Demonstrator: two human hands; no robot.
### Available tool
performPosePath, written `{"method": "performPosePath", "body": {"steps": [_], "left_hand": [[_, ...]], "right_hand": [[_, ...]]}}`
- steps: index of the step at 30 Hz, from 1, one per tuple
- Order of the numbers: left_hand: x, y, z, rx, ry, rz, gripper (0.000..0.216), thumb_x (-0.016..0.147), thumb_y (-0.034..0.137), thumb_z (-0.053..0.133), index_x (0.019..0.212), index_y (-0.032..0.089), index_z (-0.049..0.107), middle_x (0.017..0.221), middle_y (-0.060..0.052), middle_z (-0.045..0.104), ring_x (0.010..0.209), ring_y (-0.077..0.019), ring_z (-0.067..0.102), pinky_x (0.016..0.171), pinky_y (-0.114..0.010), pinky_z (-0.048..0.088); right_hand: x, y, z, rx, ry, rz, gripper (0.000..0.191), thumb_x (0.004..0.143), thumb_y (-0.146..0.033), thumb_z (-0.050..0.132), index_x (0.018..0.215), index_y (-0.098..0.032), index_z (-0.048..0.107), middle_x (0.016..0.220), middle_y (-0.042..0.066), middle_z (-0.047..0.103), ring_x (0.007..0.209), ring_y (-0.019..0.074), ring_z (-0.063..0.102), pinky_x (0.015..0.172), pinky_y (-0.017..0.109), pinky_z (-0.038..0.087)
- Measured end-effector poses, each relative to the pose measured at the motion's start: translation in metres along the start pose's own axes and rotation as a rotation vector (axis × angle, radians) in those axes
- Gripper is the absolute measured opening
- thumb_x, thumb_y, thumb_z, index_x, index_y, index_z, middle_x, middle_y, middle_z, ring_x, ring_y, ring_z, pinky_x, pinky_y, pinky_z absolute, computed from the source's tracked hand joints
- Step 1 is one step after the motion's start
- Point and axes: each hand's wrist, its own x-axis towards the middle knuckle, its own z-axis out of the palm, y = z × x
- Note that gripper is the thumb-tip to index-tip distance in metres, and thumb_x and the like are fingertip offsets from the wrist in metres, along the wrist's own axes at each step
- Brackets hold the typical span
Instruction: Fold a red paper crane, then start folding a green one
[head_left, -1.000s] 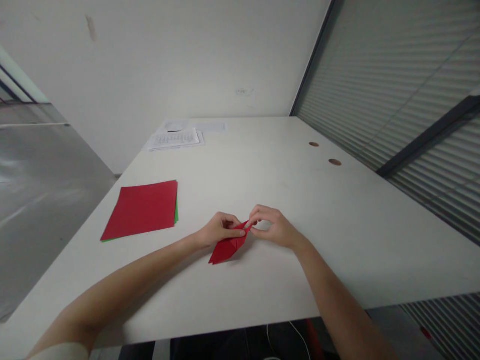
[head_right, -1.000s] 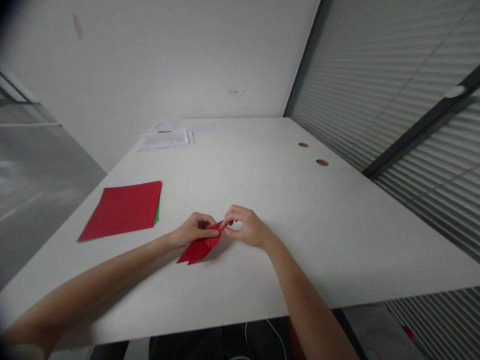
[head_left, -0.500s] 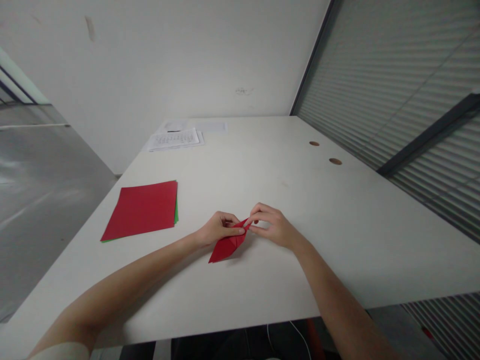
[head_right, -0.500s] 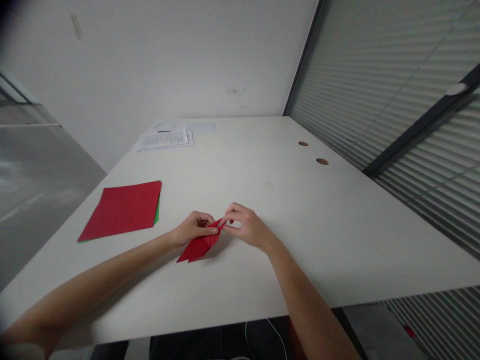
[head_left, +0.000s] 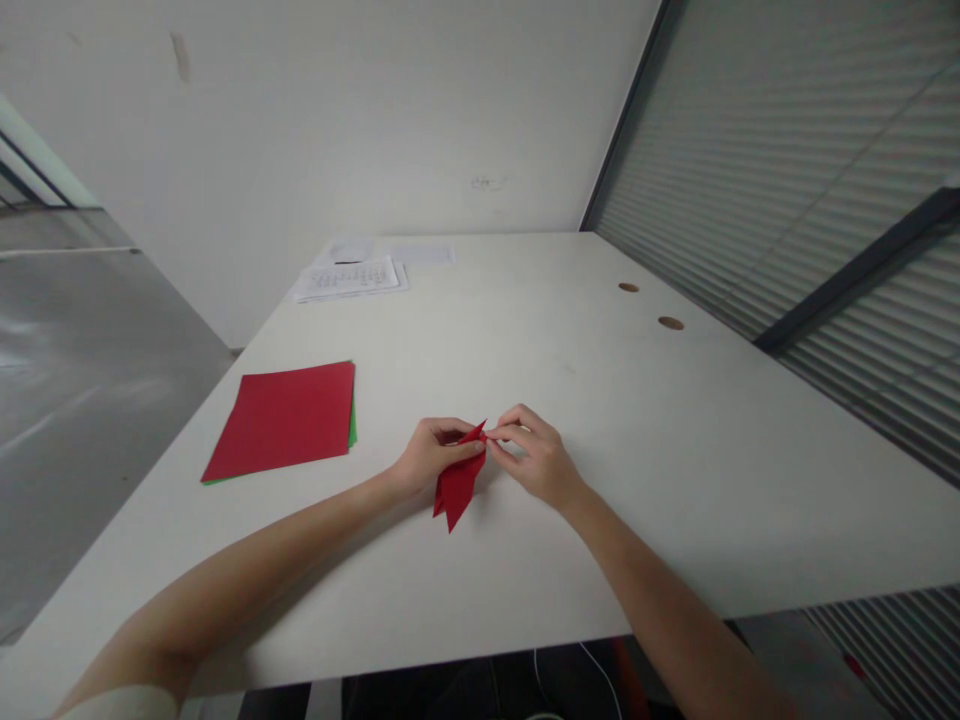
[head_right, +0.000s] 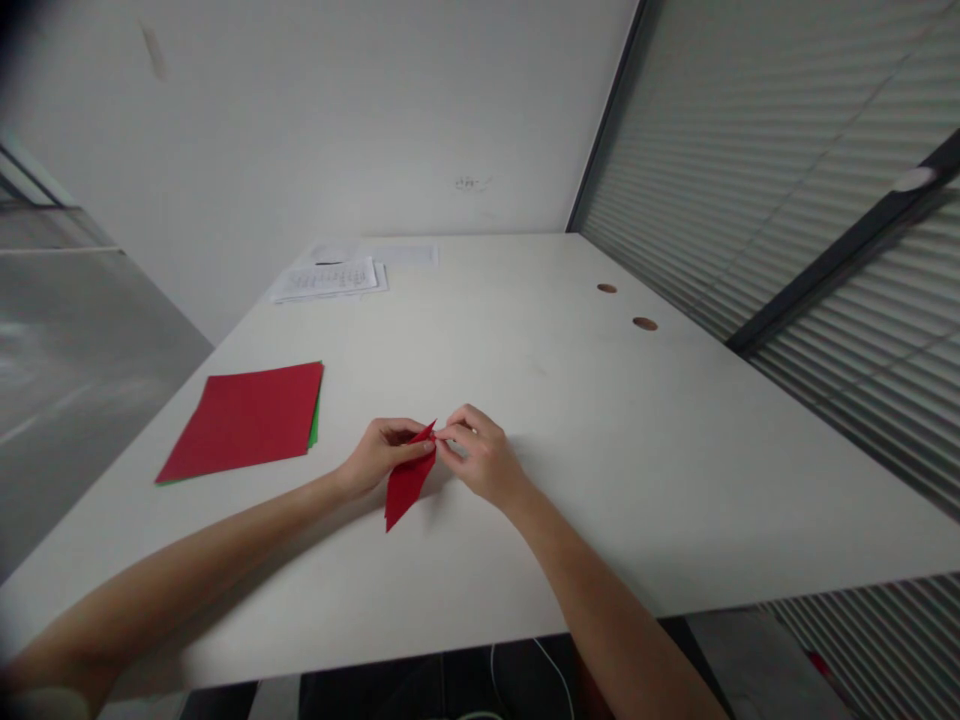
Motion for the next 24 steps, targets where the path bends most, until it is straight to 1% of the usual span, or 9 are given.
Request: {"method": "performPosePath", "body": {"steps": [5, 7, 11, 15, 24], "left_hand": [[-0.002, 0.005, 0.004, -0.091, 0.029, -0.083, 0.03, 0.059, 0.036, 0.084, 0.073, 0.012, 0.073, 0.064, -0.003, 0.068, 0.054, -0.0096, 0.055, 0.053, -0.022, 0.04], [-0.002, 0.007, 0.006, -0.111, 0.052, -0.107, 0.032, 0.056, 0.038, 0.085, 0.069, 0.012, 0.073, 0.061, -0.003, 0.067, 0.051, -0.0091, 0.053, 0.051, -0.022, 0.039], [-0.002, 0.007, 0.006, -0.119, 0.101, -0.078, 0.032, 0.054, 0.038, 0.086, 0.068, 0.012, 0.073, 0.061, -0.003, 0.067, 0.052, -0.0091, 0.053, 0.051, -0.021, 0.039], [-0.002, 0.005, 0.004, -0.088, 0.106, -0.034, 0.031, 0.056, 0.039, 0.085, 0.066, 0.012, 0.072, 0.062, -0.003, 0.067, 0.053, -0.0096, 0.054, 0.052, -0.022, 0.039], [-0.001, 0.004, 0.003, -0.035, 0.097, 0.001, 0.031, 0.057, 0.039, 0.084, 0.063, 0.012, 0.072, 0.059, -0.002, 0.065, 0.052, -0.0088, 0.051, 0.051, -0.021, 0.037]], "right_hand": [[0.0, -0.003, 0.005, 0.014, 0.094, 0.022, 0.012, 0.085, -0.013, 0.059, 0.083, -0.021, 0.067, 0.08, 0.003, 0.056, 0.072, 0.0139, 0.057, 0.064, 0.027, 0.05], [-0.001, -0.004, 0.006, 0.018, 0.107, 0.035, 0.012, 0.085, -0.014, 0.06, 0.082, -0.022, 0.068, 0.079, 0.003, 0.056, 0.072, 0.0144, 0.057, 0.064, 0.027, 0.05], [-0.003, -0.004, 0.009, 0.03, 0.1, 0.088, 0.012, 0.085, -0.017, 0.06, 0.086, -0.023, 0.07, 0.082, 0.004, 0.057, 0.074, 0.0151, 0.058, 0.065, 0.029, 0.051], [-0.003, -0.006, 0.011, 0.073, 0.127, 0.141, 0.012, 0.085, -0.018, 0.06, 0.088, -0.023, 0.07, 0.085, 0.004, 0.057, 0.074, 0.0146, 0.058, 0.066, 0.029, 0.052], [-0.001, -0.007, 0.011, 0.153, 0.15, 0.178, 0.008, 0.081, -0.015, 0.062, 0.08, -0.021, 0.067, 0.081, 0.003, 0.057, 0.074, 0.0143, 0.057, 0.068, 0.029, 0.05]]}}
